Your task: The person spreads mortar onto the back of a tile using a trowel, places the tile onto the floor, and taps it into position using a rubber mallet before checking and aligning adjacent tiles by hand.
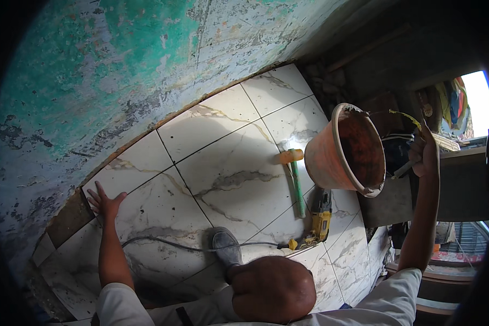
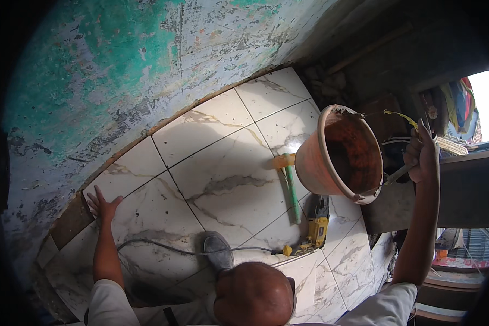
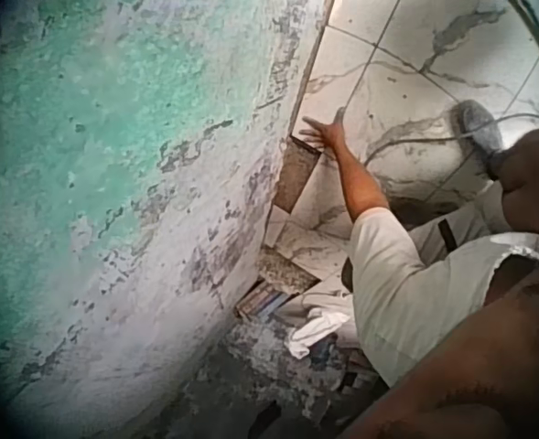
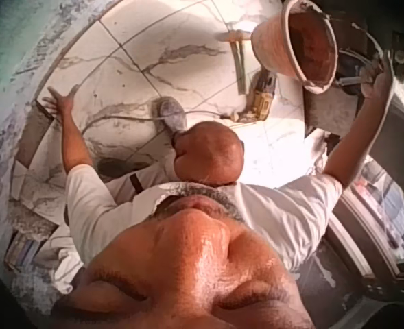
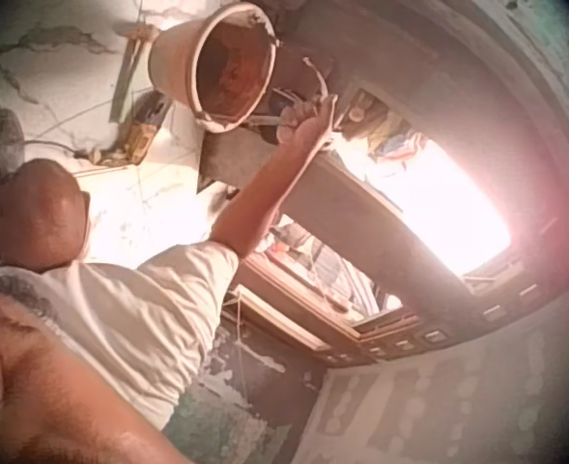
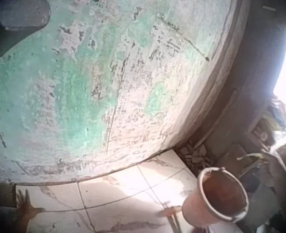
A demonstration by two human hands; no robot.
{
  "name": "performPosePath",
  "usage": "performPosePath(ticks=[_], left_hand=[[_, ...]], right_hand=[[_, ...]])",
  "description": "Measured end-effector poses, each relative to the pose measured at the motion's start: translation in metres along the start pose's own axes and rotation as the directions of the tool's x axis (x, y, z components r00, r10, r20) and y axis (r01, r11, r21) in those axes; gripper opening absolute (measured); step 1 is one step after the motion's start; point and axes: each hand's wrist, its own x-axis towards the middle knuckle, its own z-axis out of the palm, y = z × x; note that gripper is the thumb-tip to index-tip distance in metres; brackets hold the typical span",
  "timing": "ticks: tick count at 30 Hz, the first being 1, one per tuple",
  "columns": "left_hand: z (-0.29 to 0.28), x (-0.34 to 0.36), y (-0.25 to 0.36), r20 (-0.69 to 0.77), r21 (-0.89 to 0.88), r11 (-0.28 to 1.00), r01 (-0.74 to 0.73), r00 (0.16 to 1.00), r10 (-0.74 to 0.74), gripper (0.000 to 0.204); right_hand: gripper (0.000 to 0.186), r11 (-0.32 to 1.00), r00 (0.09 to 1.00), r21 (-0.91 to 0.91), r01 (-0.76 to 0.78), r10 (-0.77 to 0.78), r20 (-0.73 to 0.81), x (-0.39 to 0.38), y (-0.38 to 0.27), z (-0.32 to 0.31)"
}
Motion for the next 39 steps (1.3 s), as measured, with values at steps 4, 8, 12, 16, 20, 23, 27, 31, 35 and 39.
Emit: performPosePath(ticks=[4, 8, 12, 16, 20, 23, 27, 31, 35, 39], left_hand=[[-0.007, -0.002, 0.006, 0.060, 0.011, 0.997, 0.078, 0.995, -0.079, 0.135], [-0.009, -0.002, 0.009, 0.066, -0.053, 0.993, 0.103, 0.993, -0.099, 0.137], [-0.009, -0.002, 0.008, 0.070, -0.010, 0.997, 0.082, 0.994, -0.081, 0.141], [-0.007, 0.000, 0.005, 0.096, -0.006, 0.996, 0.085, 0.992, -0.084, 0.142], [-0.005, 0.004, 0.002, 0.023, -0.037, 0.999, 0.021, 1.000, -0.020, 0.139], [-0.002, 0.005, 0.005, 0.047, -0.035, 0.999, 0.020, 0.999, -0.018, 0.137], [-0.005, 0.004, 0.019, 0.014, 0.034, 0.997, 0.073, 0.997, -0.073, 0.138], [-0.013, 0.015, 0.056, 0.110, 0.013, 0.979, 0.201, 0.973, -0.201, 0.143], [-0.025, 0.014, 0.080, 0.145, -0.061, 0.946, 0.320, 0.940, -0.308, 0.146], [-0.032, 0.008, 0.082, 0.158, -0.057, 0.950, 0.307, 0.942, -0.295, 0.148]], right_hand=[[0.034, 0.989, 0.999, -0.148, 0.007, -0.014, -0.043, 0.067, 0.030, 0.011], [0.036, 0.978, 0.997, -0.208, 0.021, -0.037, -0.069, 0.119, 0.061, 0.016], [0.036, 0.955, 0.997, -0.286, 0.073, -0.072, 0.014, 0.159, 0.095, 0.023], [0.036, 0.940, 0.996, -0.332, 0.077, -0.084, -0.008, 0.182, 0.144, 0.023], [0.033, 0.933, 0.995, -0.356, 0.046, -0.075, -0.068, 0.194, 0.162, 0.004], [0.044, 0.304, 0.682, -0.905, 0.298, -0.731, -0.020, 0.166, 0.167, -0.006], [0.057, 0.261, 0.756, -0.901, 0.346, -0.647, 0.103, 0.052, 0.285, 0.017], [0.076, 0.123, 0.980, -0.976, 0.178, -0.113, 0.165, -0.013, 0.455, 0.077], [0.063, 0.233, 0.999, -0.972, -0.026, -0.040, -0.037, -0.003, 0.509, 0.098], [0.039, 0.836, 0.886, -0.446, -0.320, 0.431, 0.172, -0.026, 0.472, 0.131]])
